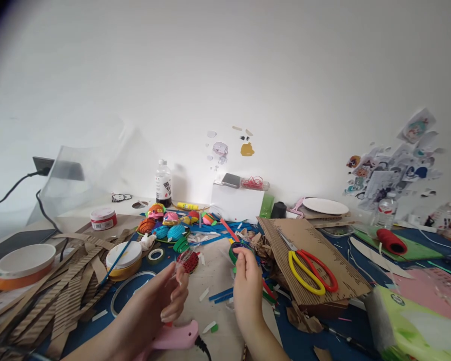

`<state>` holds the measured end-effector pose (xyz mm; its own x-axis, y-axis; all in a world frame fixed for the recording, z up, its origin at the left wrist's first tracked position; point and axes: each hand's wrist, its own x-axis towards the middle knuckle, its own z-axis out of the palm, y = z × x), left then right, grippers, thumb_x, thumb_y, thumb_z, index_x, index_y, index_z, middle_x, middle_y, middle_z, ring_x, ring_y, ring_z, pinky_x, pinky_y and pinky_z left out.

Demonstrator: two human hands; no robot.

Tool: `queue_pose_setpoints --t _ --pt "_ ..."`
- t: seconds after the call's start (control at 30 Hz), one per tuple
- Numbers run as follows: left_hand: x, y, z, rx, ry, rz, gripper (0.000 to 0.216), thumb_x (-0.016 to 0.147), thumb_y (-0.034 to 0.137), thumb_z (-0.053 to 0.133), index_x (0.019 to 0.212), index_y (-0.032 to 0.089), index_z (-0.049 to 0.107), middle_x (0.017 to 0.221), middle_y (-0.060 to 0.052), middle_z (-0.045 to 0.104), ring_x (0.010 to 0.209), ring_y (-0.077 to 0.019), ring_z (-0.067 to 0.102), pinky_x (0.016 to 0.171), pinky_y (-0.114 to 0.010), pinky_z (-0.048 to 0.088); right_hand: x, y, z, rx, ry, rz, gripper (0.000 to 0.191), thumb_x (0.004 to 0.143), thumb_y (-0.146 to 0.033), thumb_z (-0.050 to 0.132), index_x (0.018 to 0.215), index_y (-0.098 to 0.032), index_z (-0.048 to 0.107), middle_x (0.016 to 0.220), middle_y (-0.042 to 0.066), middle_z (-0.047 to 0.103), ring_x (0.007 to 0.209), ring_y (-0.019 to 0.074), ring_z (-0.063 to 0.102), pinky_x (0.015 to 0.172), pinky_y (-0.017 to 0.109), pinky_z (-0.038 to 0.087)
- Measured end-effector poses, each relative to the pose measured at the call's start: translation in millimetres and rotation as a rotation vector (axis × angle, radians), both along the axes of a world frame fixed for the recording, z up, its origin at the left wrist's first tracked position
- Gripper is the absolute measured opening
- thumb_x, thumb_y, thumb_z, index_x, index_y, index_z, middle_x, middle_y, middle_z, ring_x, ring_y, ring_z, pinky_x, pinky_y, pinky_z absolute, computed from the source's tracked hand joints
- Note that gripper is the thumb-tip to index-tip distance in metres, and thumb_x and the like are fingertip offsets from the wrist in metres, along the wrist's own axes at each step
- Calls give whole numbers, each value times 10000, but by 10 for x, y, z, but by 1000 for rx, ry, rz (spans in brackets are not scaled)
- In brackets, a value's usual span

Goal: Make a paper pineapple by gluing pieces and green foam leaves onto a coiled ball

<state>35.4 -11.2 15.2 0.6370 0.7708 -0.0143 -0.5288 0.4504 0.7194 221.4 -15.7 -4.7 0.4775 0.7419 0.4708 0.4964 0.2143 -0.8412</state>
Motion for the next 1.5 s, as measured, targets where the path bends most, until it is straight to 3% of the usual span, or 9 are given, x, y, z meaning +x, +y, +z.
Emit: queue_pose_setpoints --t 0.1,0.2,0.33,0.43,0.6,0.83,1.0,1.3,1.5 --pt "-13 33 -16 -15 -116 115 273 842 387 522 681 167 534 584 47 448 427 -44 332 442 -187 280 10 -9 0 74 -187 -114 292 887 -376 368 905 -206 604 943 102 595 919 272 521 767 407 421" --pt "-9 64 -43 -93 -189 150 196 814 337 581 713 170 579 690 7 530 610 -95 500 607 -217 419 -45 -64 19 150 -435 -96 229 888 -319 416 914 -225 623 956 93 552 944 273 476 783 418 397" --pt "21 54 -49 -119 -176 138 169 795 331 608 738 172 611 808 -36 590 864 -163 554 848 -282 422 -200 -208 61 312 -687 145 174 874 -255 469 982 -237 604 975 72 522 910 238 473 767 379 400" --pt "48 3 -31 -88 -140 104 180 786 354 615 750 177 624 851 -46 615 963 -191 544 926 -308 380 -328 -281 79 274 -793 306 220 847 -265 534 1058 -254 594 1035 70 517 916 237 470 777 383 403" --pt "48 -62 -56 -56 -96 102 178 780 353 637 789 176 657 937 -60 649 1020 -197 543 944 -308 374 -423 -282 63 202 -732 274 219 825 -214 547 1031 -250 612 1034 75 528 937 246 474 778 401 415" --pt "43 -39 -106 -48 -81 123 157 682 298 746 739 171 673 856 -27 665 920 -157 592 884 -263 429 -420 -273 53 208 -704 218 186 838 -172 498 981 -229 602 1016 82 556 924 248 479 757 408 437" --pt "51 -56 -90 42 -4 88 184 722 324 707 734 143 672 813 -46 655 973 -176 562 933 -275 387 -441 -268 61 186 -671 197 126 838 -193 533 919 -240 617 975 70 558 904 245 482 743 392 442" --pt "76 -83 -151 97 35 74 214 736 312 694 625 151 606 714 3 569 783 -116 517 778 -203 385 -408 -229 35 231 -653 164 184 817 -100 503 856 -238 618 933 57 528 871 230 491 707 364 436" --pt "75 -99 -117 113 141 83 280 771 375 640 593 163 599 893 -50 619 962 -175 520 900 -262 339 -349 -235 18 282 -630 117 161 869 -141 458 826 -234 582 907 54 549 843 218 506 707 346 418"
